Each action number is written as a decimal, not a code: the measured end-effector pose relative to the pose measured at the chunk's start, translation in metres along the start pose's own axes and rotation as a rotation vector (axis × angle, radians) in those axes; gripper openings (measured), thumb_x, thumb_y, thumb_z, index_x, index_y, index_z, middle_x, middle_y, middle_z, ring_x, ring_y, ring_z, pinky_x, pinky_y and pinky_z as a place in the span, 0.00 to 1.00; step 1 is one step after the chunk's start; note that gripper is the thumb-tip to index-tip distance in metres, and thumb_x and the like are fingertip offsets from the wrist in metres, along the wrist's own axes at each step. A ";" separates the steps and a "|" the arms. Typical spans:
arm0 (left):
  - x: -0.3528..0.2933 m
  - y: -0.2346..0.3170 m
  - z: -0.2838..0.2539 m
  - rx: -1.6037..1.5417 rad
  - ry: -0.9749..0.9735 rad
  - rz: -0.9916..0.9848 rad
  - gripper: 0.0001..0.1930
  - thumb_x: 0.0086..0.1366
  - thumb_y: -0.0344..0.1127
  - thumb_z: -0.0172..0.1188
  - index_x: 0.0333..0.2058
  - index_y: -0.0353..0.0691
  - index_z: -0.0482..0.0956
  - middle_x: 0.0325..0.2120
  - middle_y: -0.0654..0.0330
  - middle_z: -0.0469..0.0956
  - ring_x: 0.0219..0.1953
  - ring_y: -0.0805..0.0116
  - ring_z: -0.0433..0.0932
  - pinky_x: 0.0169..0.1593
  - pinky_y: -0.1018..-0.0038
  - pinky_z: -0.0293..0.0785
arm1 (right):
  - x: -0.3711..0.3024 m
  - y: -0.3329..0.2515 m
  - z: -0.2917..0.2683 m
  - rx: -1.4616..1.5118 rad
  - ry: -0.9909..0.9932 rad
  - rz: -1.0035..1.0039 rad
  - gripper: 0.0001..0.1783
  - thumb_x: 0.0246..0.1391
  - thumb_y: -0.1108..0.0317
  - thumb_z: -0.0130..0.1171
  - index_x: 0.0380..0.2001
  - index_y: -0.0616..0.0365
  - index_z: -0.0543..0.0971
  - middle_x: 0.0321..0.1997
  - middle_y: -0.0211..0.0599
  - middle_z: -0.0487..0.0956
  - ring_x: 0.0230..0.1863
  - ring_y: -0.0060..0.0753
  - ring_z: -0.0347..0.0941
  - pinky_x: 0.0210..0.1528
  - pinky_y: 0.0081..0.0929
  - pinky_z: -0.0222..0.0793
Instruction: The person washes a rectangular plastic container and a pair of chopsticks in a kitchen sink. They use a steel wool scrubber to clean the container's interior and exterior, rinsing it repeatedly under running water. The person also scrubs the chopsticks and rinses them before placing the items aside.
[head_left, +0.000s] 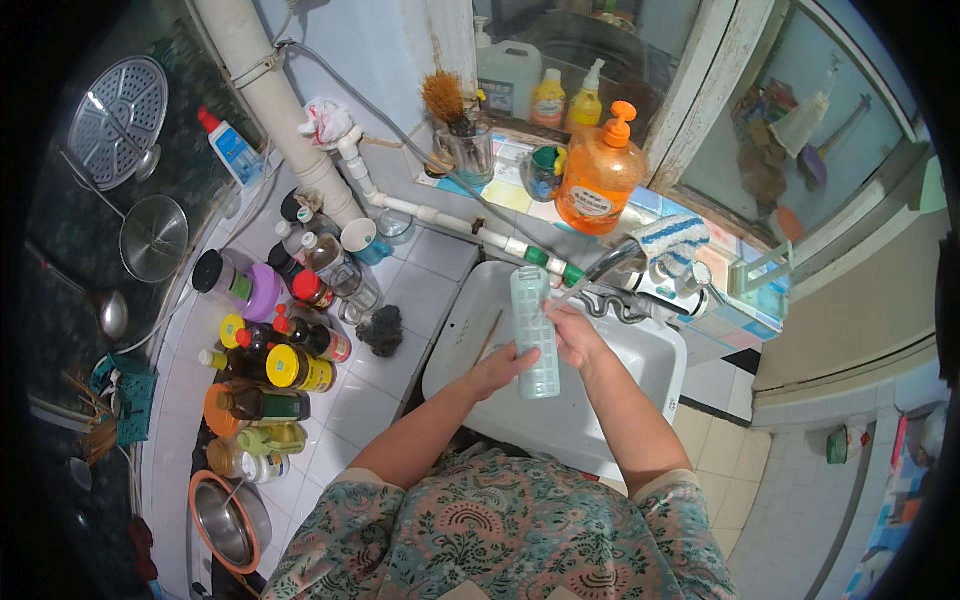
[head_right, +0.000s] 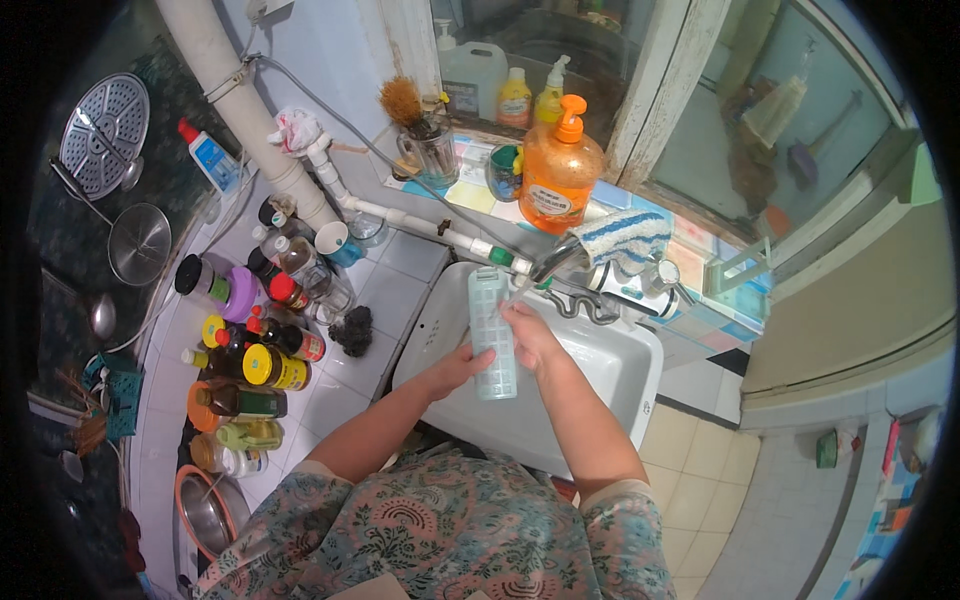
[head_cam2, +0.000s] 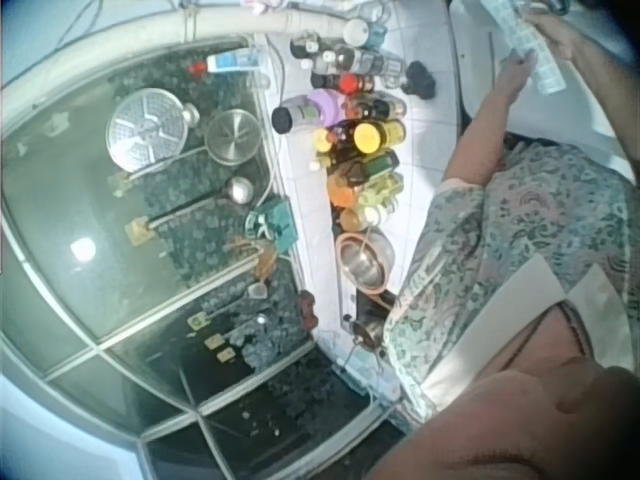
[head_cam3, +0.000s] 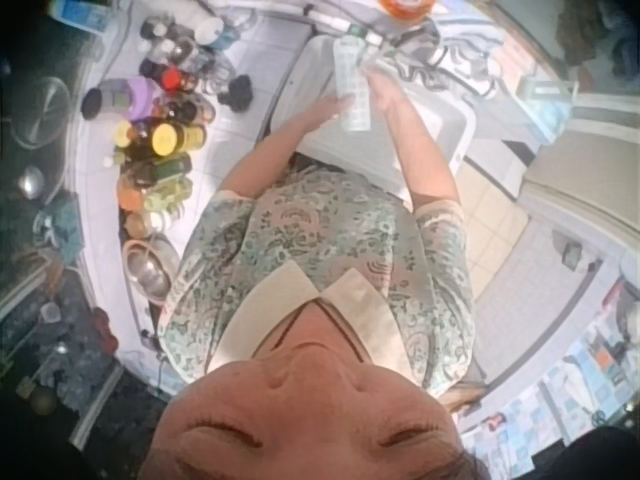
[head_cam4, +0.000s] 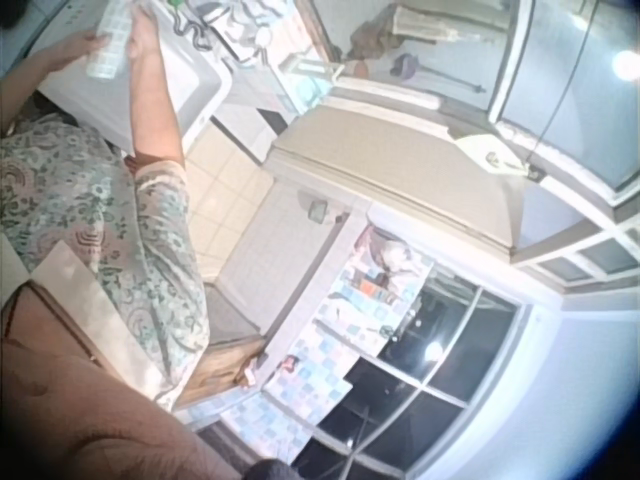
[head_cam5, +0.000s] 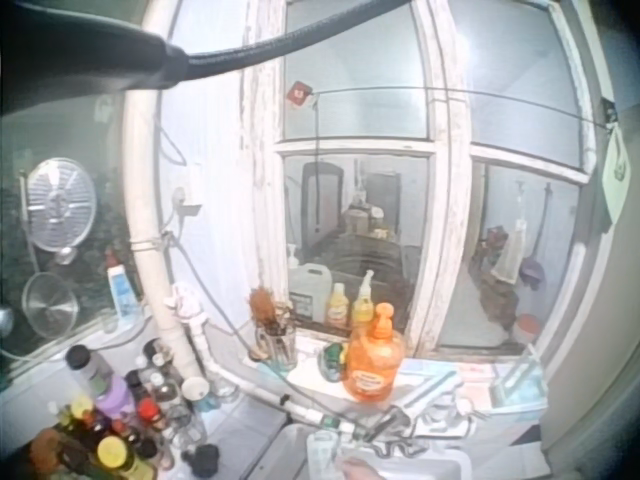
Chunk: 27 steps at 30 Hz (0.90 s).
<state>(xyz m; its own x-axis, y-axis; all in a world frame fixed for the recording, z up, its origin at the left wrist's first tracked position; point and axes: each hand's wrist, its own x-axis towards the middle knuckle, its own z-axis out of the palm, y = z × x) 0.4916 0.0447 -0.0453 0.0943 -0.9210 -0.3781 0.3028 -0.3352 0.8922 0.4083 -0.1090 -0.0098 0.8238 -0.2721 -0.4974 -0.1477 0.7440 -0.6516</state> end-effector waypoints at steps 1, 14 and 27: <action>-0.001 0.002 -0.003 0.031 -0.015 -0.030 0.27 0.66 0.46 0.47 0.60 0.42 0.56 0.54 0.62 0.64 0.57 0.70 0.61 0.59 0.68 0.57 | 0.004 0.004 -0.006 -0.009 0.011 -0.027 0.15 0.59 0.67 0.49 0.47 0.60 0.68 0.42 0.40 0.75 0.42 0.36 0.74 0.44 0.34 0.72; -0.002 0.040 0.010 -0.162 0.401 0.049 0.49 0.58 0.48 0.59 0.63 0.43 0.31 0.58 0.52 0.53 0.61 0.58 0.55 0.55 0.62 0.62 | -0.004 0.048 0.037 -0.305 0.154 -0.402 0.25 0.53 0.80 0.49 0.56 0.59 0.63 0.45 0.37 0.75 0.43 0.26 0.72 0.43 0.23 0.70; -0.010 0.049 -0.029 0.039 0.551 0.543 0.32 0.58 0.25 0.48 0.62 0.40 0.51 0.53 0.63 0.64 0.56 0.72 0.61 0.58 0.74 0.57 | -0.046 0.070 -0.021 -0.148 0.403 -0.399 0.21 0.51 0.76 0.52 0.50 0.55 0.67 0.39 0.31 0.76 0.43 0.23 0.70 0.49 0.24 0.63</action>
<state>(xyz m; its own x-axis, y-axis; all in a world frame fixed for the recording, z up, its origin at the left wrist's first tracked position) 0.5331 0.0436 -0.0048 0.6812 -0.7300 0.0556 0.0468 0.1193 0.9918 0.3482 -0.0573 -0.0444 0.5627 -0.7457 -0.3568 0.0328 0.4514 -0.8917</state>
